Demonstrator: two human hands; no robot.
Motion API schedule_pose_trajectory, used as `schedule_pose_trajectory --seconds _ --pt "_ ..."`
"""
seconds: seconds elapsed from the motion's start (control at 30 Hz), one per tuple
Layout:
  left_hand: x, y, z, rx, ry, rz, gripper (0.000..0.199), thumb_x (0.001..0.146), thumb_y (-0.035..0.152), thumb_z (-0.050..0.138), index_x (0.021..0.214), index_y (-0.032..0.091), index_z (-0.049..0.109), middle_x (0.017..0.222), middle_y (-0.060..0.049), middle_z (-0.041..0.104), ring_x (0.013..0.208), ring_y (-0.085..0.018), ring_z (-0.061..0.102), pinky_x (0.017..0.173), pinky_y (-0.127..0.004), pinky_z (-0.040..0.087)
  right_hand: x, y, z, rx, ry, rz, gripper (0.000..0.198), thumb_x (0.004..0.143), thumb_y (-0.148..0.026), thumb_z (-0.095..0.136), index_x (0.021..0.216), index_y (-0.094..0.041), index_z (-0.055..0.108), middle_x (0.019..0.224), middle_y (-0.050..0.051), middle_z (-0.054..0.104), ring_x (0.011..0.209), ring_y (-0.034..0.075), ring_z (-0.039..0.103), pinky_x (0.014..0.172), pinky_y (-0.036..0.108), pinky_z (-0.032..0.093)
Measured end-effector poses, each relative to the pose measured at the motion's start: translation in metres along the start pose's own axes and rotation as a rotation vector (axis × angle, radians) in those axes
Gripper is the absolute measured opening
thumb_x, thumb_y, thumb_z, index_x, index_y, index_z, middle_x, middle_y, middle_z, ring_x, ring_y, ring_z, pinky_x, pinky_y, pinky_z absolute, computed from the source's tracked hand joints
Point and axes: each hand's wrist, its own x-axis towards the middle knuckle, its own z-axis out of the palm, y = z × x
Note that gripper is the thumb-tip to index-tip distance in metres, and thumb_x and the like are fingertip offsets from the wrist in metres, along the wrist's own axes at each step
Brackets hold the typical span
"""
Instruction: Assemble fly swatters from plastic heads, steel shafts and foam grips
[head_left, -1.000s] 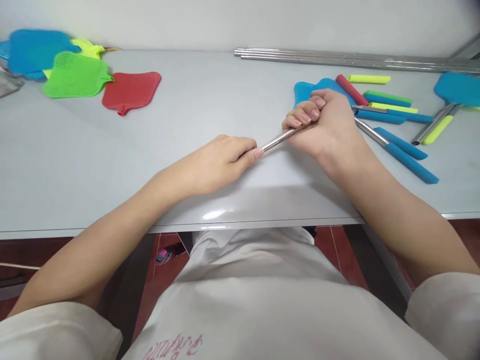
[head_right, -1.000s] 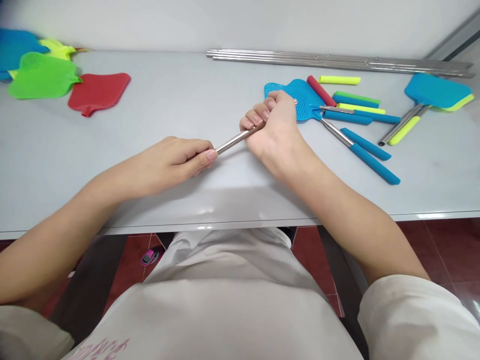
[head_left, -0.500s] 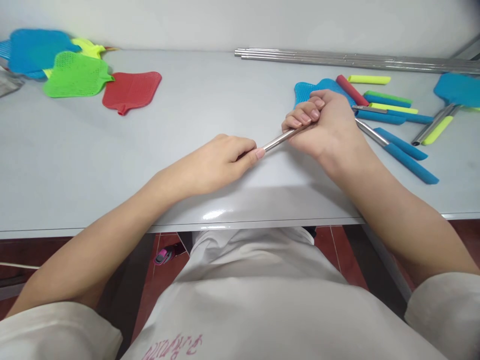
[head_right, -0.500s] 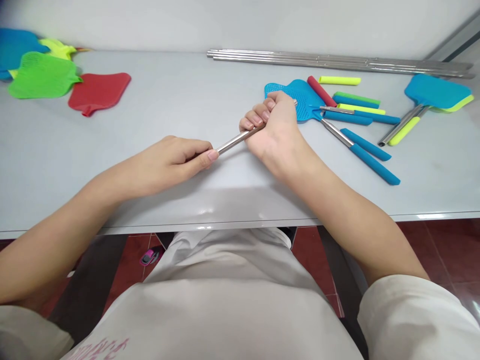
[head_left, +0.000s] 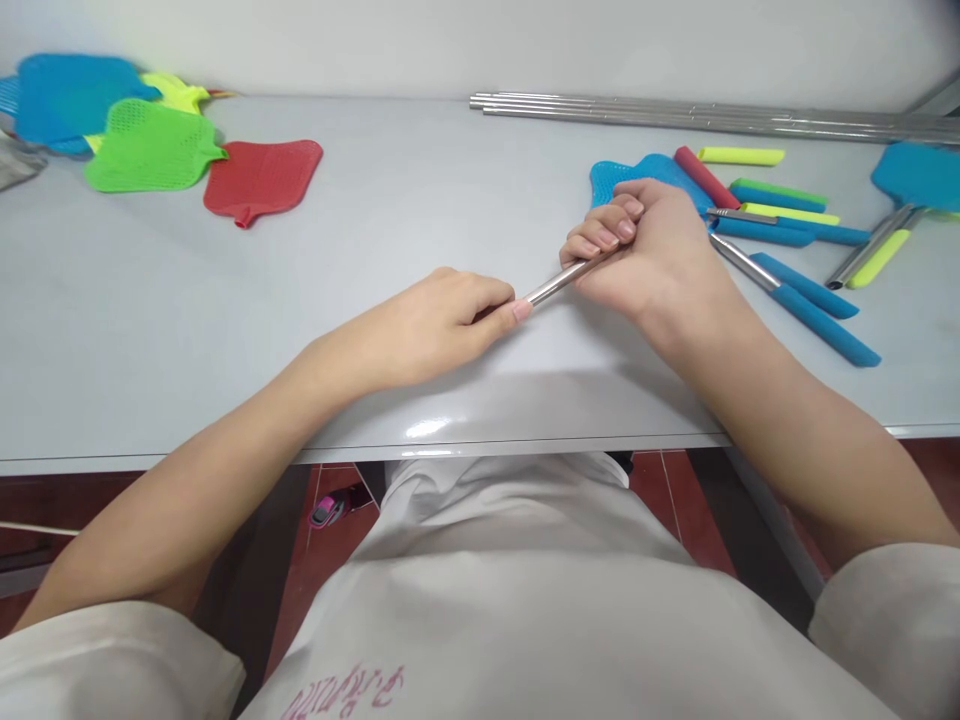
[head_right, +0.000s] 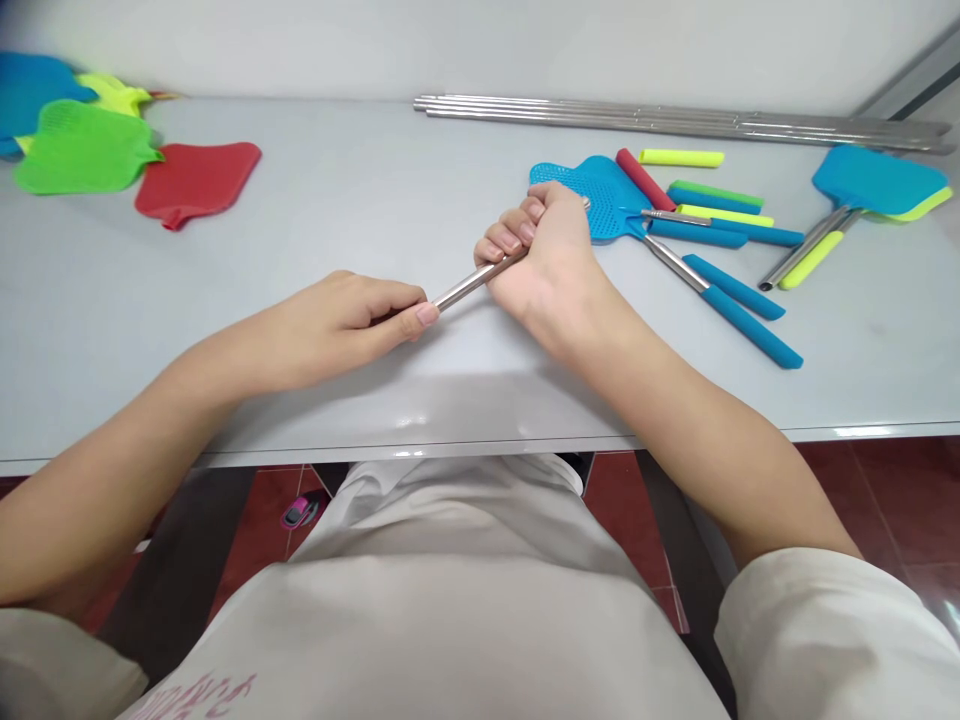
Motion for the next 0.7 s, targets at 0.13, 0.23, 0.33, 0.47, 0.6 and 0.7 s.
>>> schedule_pose_trajectory --seconds 0.13,0.23,0.33,0.47,0.6,0.7 --pt "-0.001 0.001 -0.001 -0.012 -0.019 -0.006 0.037 0.081 0.043 0.032 0.054 0.018 0.034 0.047 0.003 0.032 0.042 -0.008 0.028 0.044 -0.025 0.018 -0.001 0.002 0.000 0.015 0.014 0.007 0.036 0.077 -0.017 0.039 0.053 -0.019 0.012 0.042 -0.006 0.012 0.035 0.007 0.016 0.036 0.022 0.021" --pt "-0.001 0.001 -0.002 -0.019 -0.040 -0.020 0.037 0.080 0.045 0.032 0.055 0.018 0.035 0.047 0.003 0.032 0.042 -0.008 0.028 0.044 -0.026 0.018 -0.002 0.003 0.001 0.012 0.015 0.004 0.035 0.076 -0.017 0.039 0.053 -0.019 0.013 0.042 -0.005 0.011 0.034 0.007 0.016 0.036 0.022 0.020" --pt "-0.002 0.001 -0.002 -0.015 -0.047 -0.028 0.038 0.080 0.046 0.032 0.055 0.018 0.037 0.047 0.003 0.033 0.041 -0.008 0.028 0.043 -0.025 0.019 -0.003 0.004 0.002 0.015 0.025 0.015 0.034 0.077 -0.017 0.037 0.054 -0.019 0.013 0.042 -0.005 0.011 0.034 0.007 0.016 0.036 0.022 0.020" --pt "-0.001 0.001 -0.003 -0.003 -0.059 -0.024 0.037 0.079 0.046 0.036 0.056 0.018 0.041 0.048 0.003 0.035 0.042 -0.007 0.031 0.044 -0.024 0.021 -0.007 0.006 0.004 0.036 0.055 0.053 0.032 0.077 -0.018 0.035 0.055 -0.019 0.012 0.042 -0.005 0.012 0.034 0.007 0.016 0.036 0.022 0.020" --pt "-0.001 0.002 -0.003 0.014 -0.085 -0.006 0.034 0.078 0.045 0.039 0.059 0.018 0.047 0.048 0.004 0.038 0.042 -0.007 0.033 0.045 -0.024 0.022 -0.011 0.009 0.005 0.035 0.047 0.087 0.033 0.077 -0.018 0.037 0.057 -0.019 0.011 0.042 -0.006 0.012 0.034 0.006 0.016 0.036 0.022 0.020" --pt "-0.001 0.003 -0.005 0.017 -0.112 -0.010 0.034 0.079 0.044 0.039 0.060 0.018 0.049 0.048 0.003 0.039 0.042 -0.008 0.033 0.044 -0.023 0.023 -0.013 0.011 0.006 0.055 0.043 0.109 0.032 0.077 -0.017 0.036 0.057 -0.019 0.011 0.042 -0.006 0.012 0.034 0.006 0.016 0.036 0.021 0.019"
